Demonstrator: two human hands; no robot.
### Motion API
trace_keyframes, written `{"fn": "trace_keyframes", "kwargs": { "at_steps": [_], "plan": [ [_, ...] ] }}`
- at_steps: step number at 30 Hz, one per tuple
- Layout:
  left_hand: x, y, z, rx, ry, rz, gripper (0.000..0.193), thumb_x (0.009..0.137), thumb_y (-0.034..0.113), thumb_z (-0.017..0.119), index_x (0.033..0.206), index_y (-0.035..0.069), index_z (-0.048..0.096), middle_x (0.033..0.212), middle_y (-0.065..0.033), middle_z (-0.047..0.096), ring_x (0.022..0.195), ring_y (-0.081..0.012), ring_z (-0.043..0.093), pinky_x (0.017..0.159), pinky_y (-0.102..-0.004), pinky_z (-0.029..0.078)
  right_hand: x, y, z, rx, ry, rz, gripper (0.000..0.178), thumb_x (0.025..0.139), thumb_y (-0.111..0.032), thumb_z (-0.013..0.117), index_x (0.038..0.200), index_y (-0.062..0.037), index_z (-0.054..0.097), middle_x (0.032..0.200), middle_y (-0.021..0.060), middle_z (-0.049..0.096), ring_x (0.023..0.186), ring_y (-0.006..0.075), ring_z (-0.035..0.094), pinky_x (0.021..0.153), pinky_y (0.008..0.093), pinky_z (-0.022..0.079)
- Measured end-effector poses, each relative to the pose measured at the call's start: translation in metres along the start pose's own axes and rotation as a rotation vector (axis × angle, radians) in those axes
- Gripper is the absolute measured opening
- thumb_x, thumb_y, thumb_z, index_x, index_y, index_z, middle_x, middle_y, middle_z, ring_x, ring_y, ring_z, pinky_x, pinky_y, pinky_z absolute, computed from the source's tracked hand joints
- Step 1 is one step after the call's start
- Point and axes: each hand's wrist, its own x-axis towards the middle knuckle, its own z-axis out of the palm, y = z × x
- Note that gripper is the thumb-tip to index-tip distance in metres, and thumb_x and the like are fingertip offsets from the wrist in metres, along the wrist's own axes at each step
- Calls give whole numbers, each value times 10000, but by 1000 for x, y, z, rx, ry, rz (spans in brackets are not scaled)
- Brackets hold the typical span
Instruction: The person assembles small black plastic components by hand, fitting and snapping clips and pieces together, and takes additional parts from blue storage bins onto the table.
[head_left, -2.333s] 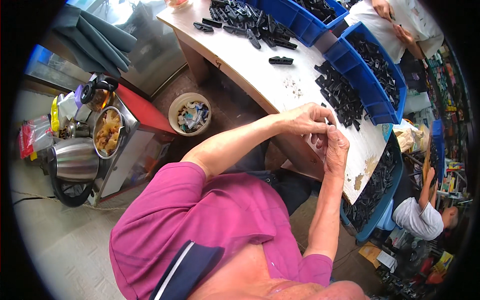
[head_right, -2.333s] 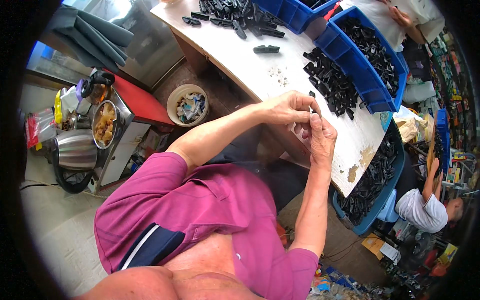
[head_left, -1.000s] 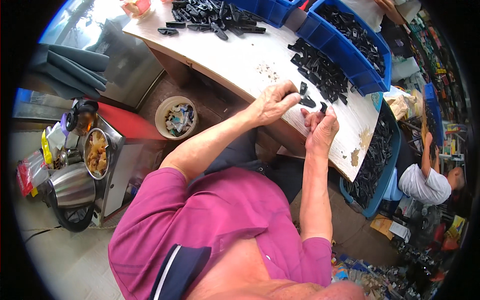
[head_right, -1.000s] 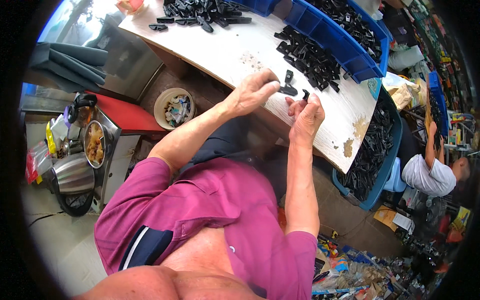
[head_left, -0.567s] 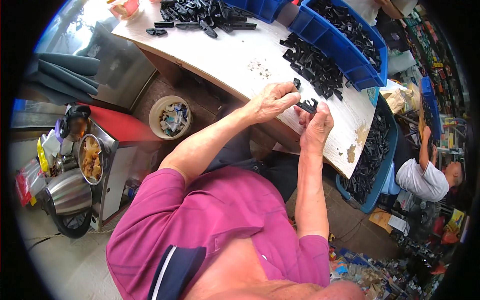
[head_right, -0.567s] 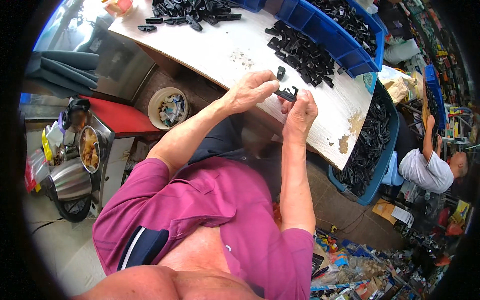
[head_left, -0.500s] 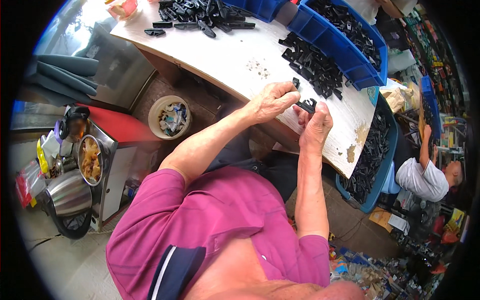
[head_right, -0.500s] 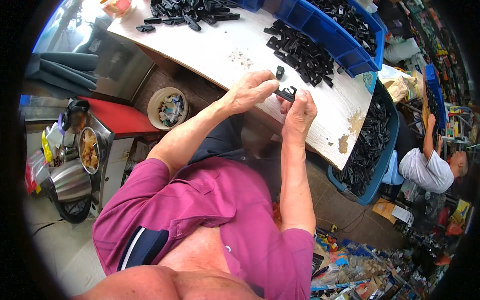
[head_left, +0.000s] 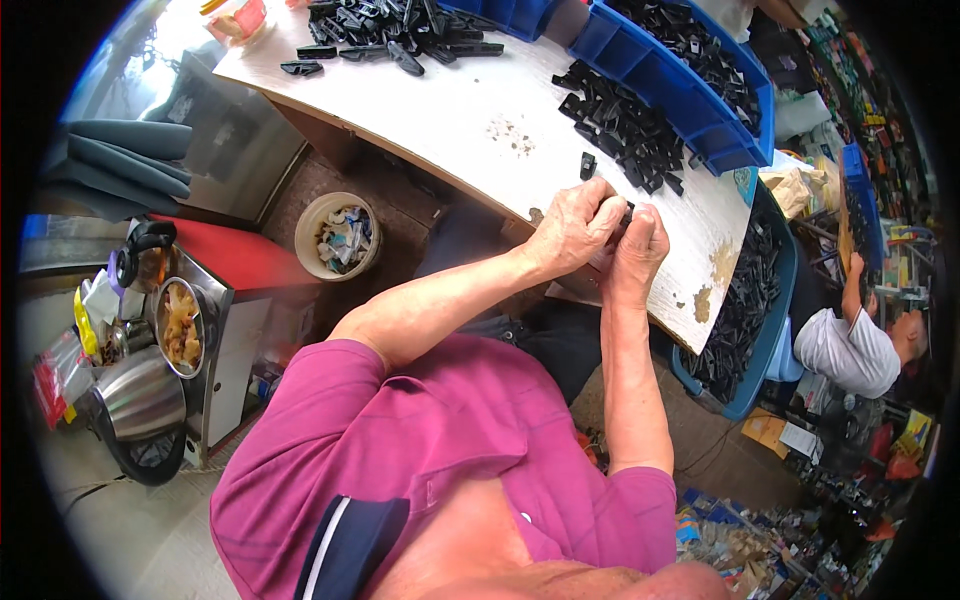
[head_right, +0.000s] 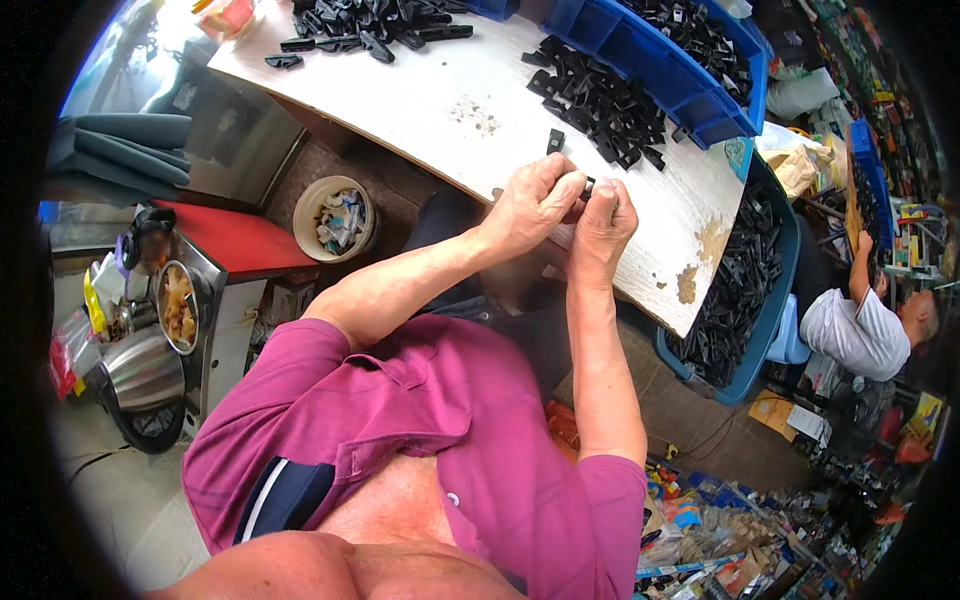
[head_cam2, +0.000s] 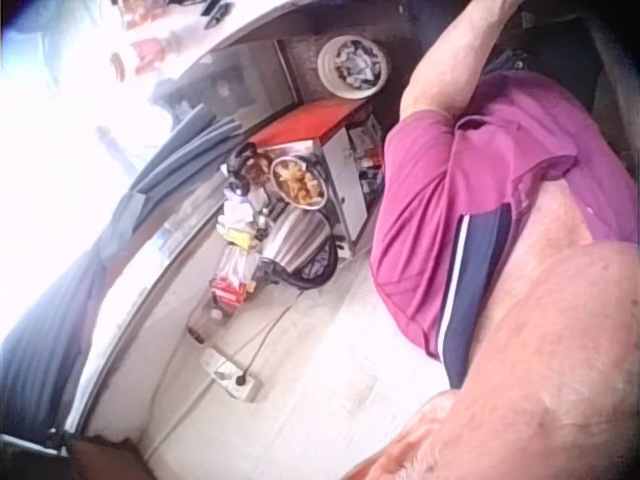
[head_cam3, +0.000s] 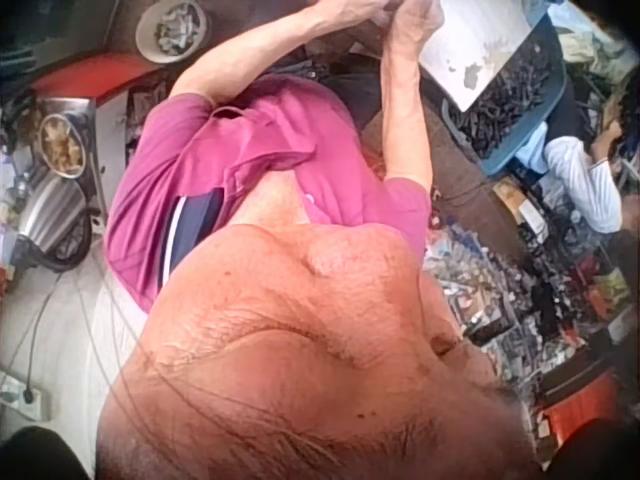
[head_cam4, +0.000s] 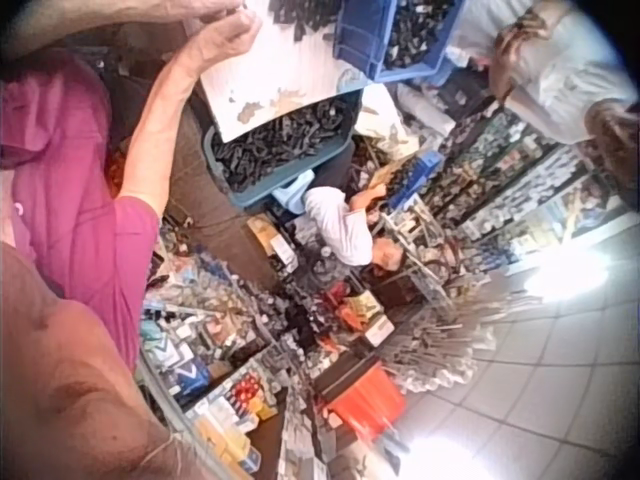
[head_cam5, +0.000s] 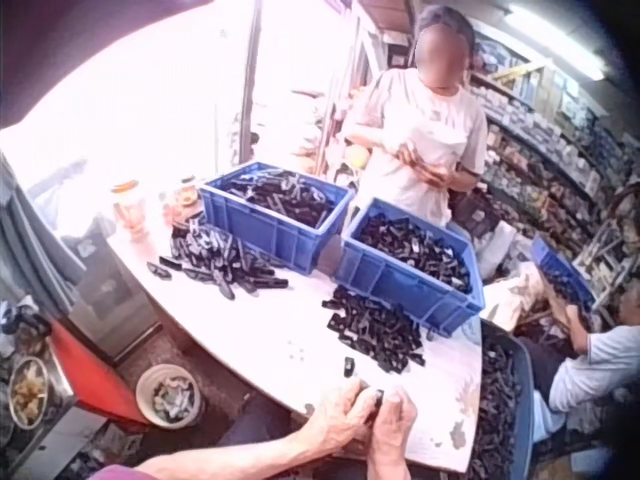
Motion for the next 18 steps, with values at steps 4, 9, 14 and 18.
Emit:
{"fn": "trace_keyframes", "kwargs": {
  "at_steps": [4,9,14,18],
  "plan": [
    [6,0,-23,72,-6,-119,234,969,211,555,1000,-14,609,813,-159,657,782,-214,666,700,-340,519,-5,-13,13,114,-29,117,306,972,-286,478,772,-61,533,623,-21,435,504,104,437,541,284,476],
    [39,-13,-41,695,276,200,206,898,209,591,999,46,666,915,-127,684,886,-315,648,797,-430,510,2,-19,-2,274,135,308,314,971,-305,446,836,-25,490,551,18,374,449,146,426,640,458,604],
    [49,-22,-33,1001,35,265,82,811,71,565,837,90,640,850,-84,647,879,-305,626,760,-448,516,43,-31,-68,243,543,381,393,933,-352,520,943,40,498,531,56,370,429,209,454,636,543,593],
    [51,-29,-36,821,146,281,129,828,66,563,894,73,673,837,-107,677,815,-293,661,735,-423,532,61,-41,-134,168,862,321,475,934,-407,553,1076,42,495,538,89,384,517,251,513,709,608,586]
  ]
}}
